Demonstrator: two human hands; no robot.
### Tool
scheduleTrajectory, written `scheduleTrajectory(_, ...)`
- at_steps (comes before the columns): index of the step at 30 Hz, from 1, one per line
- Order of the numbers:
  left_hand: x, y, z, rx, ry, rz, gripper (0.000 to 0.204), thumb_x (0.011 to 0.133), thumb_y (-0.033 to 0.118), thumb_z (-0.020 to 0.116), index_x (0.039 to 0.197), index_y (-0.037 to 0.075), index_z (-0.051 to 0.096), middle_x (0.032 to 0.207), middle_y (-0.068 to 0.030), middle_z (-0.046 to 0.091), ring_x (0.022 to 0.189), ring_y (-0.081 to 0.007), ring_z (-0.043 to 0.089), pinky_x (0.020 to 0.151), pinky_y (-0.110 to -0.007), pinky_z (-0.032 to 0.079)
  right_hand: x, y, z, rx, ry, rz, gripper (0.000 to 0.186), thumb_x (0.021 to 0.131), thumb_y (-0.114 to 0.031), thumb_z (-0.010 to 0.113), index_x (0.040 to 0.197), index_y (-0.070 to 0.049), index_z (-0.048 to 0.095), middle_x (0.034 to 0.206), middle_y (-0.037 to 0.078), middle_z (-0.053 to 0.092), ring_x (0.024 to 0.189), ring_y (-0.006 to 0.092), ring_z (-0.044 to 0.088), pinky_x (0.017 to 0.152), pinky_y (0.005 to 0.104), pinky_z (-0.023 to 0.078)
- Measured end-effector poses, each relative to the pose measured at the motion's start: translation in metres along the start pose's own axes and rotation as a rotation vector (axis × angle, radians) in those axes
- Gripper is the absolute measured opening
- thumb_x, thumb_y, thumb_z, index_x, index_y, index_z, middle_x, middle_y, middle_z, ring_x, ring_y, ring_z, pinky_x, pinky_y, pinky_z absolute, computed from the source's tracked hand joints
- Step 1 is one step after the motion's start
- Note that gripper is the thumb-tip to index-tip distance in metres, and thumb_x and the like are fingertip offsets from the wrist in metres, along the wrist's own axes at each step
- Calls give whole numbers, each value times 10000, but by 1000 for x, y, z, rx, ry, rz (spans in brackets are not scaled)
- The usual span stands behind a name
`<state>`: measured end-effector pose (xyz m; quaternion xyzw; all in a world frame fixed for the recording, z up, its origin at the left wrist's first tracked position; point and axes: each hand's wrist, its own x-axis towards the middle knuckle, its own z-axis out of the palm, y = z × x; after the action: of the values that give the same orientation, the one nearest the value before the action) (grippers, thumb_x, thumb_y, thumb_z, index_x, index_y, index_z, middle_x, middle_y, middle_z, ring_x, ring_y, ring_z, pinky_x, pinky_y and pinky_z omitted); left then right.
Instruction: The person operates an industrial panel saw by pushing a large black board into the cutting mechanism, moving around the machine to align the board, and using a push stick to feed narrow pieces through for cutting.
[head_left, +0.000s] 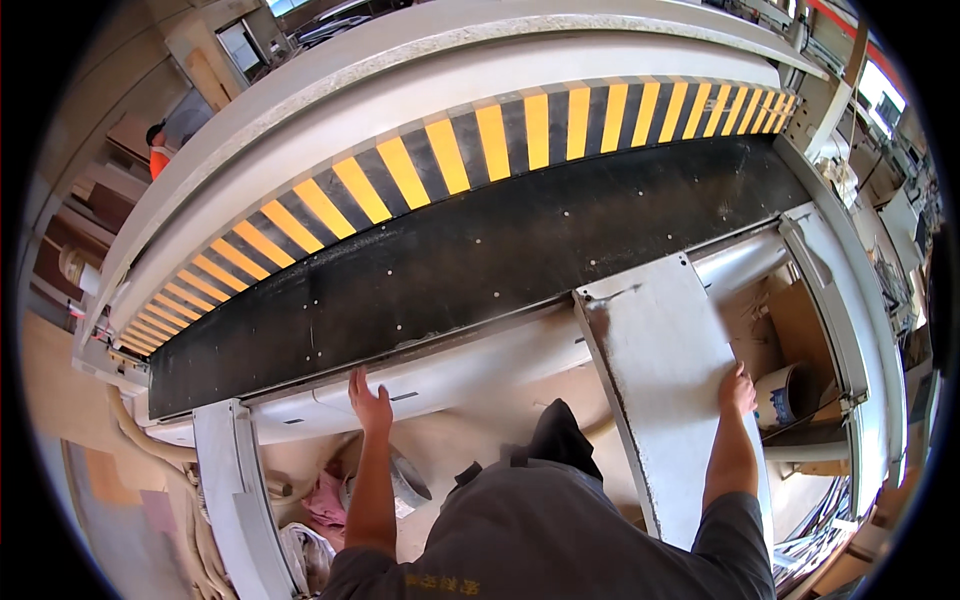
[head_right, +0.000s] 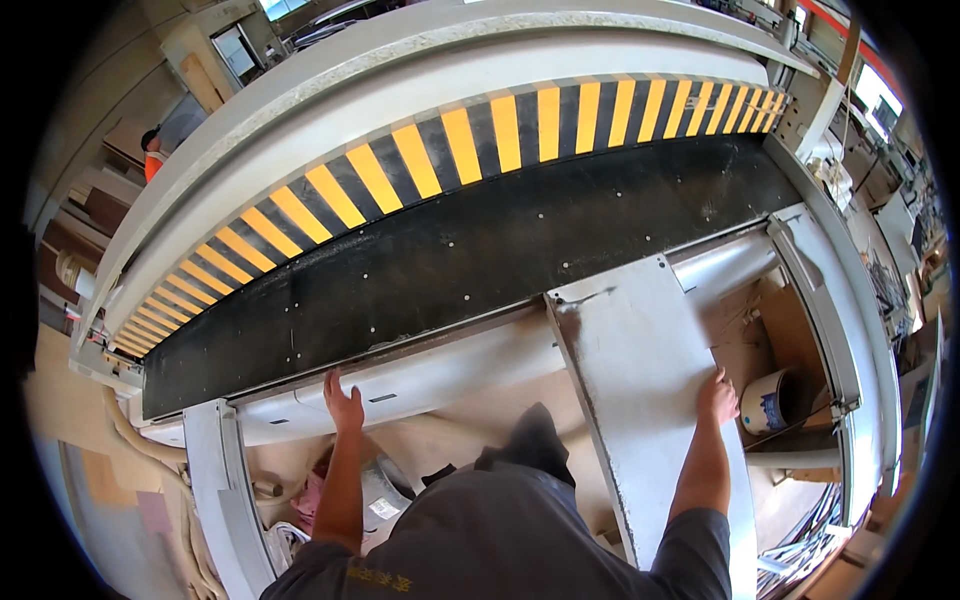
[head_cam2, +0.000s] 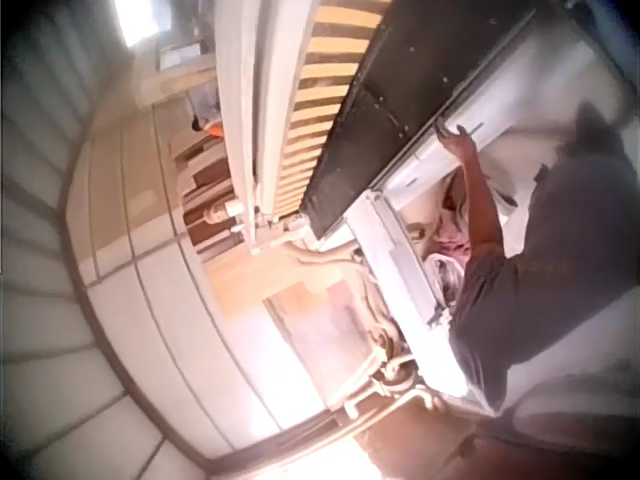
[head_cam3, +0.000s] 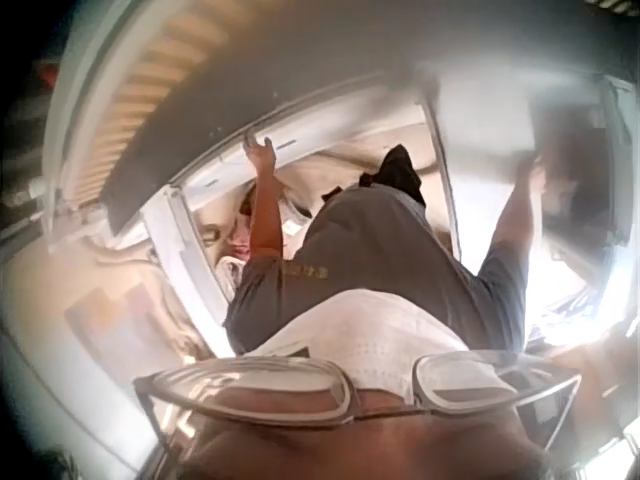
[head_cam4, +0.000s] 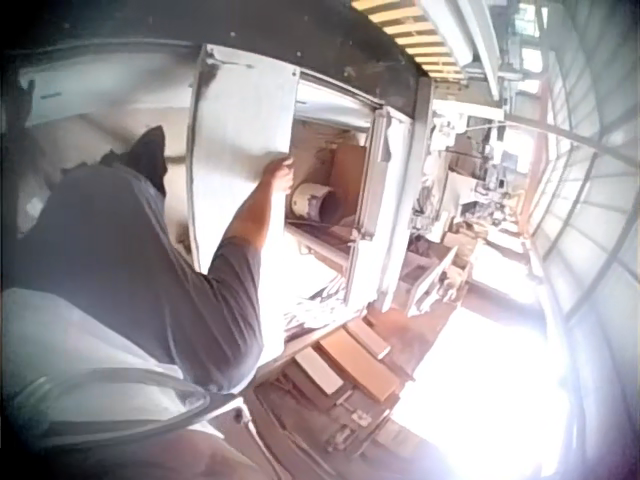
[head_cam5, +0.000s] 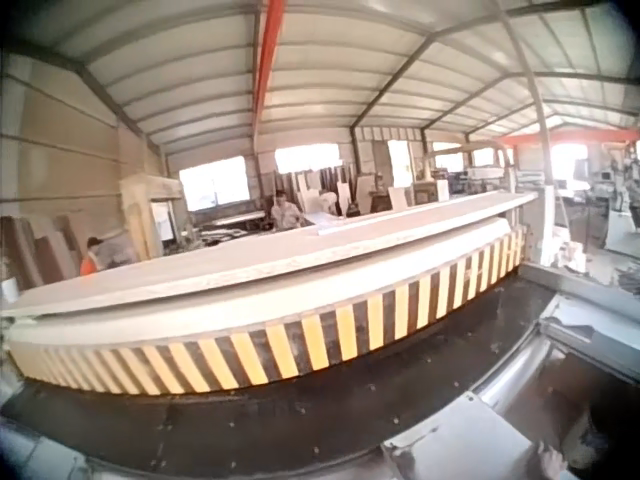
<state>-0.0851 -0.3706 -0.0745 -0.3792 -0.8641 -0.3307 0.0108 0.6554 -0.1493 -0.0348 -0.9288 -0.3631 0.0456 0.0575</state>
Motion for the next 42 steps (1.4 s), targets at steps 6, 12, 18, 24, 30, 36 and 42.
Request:
scheduleTrajectory(6,37,52,19,432,-206,45,647,845,147,654,1462,55,483,1585,-246,362,1438,-406,392,1176,-479,350,-6,3,-2,39,46,-10,672,1047,-579,275,1270,-97,687,1297,126,684,1238,314,601,1072,494,385)
scheduleTrajectory(12,75,83,2,542,-362,16,405,846,203,679,1207,25,644,1338,-249,609,1237,-368,602,1020,-455,499,1,11,4,13,13,12,703,1042,-603,257,1280,-97,683,1313,143,674,1257,331,590,1070,540,379)
scheduleTrajectory(18,87,96,3,668,-358,8,257,853,281,689,961,50,721,1014,-170,741,967,-346,721,833,-452,579,2,1,5,-18,7,-2,701,1049,-590,250,1245,-88,698,1271,141,695,1235,323,606,1052,530,396)
scheduleTrajectory(24,87,91,2,678,-351,66,249,858,282,687,906,41,732,920,-189,744,897,-341,737,800,-454,590,-5,-2,-3,11,-4,10,669,1050,-571,277,1242,-87,696,1282,128,691,1242,309,593,1074,496,370)
scheduleTrajectory(30,76,99,2,719,-396,118,240,869,276,683,897,48,756,968,-149,749,931,-322,734,816,-435,585,2,3,5,5,20,9,659,1049,-569,285,1243,-92,697,1283,123,692,1245,301,593,1073,496,371)
scheduleTrajectory(36,67,105,10,721,-425,147,213,868,255,688,880,64,782,957,-144,754,933,-319,737,818,-432,584,-5,-3,-3,9,-3,4,666,1048,-575,275,1252,-99,694,1293,118,687,1251,296,591,1073,496,375)
scheduleTrajectory(42,70,116,8,682,-429,130,194,857,243,701,838,70,785,888,-156,761,874,-325,748,792,-436,587,4,8,11,10,39,-7,710,1039,-604,255,1222,-88,707,1282,133,690,1231,316,606,1048,530,390)
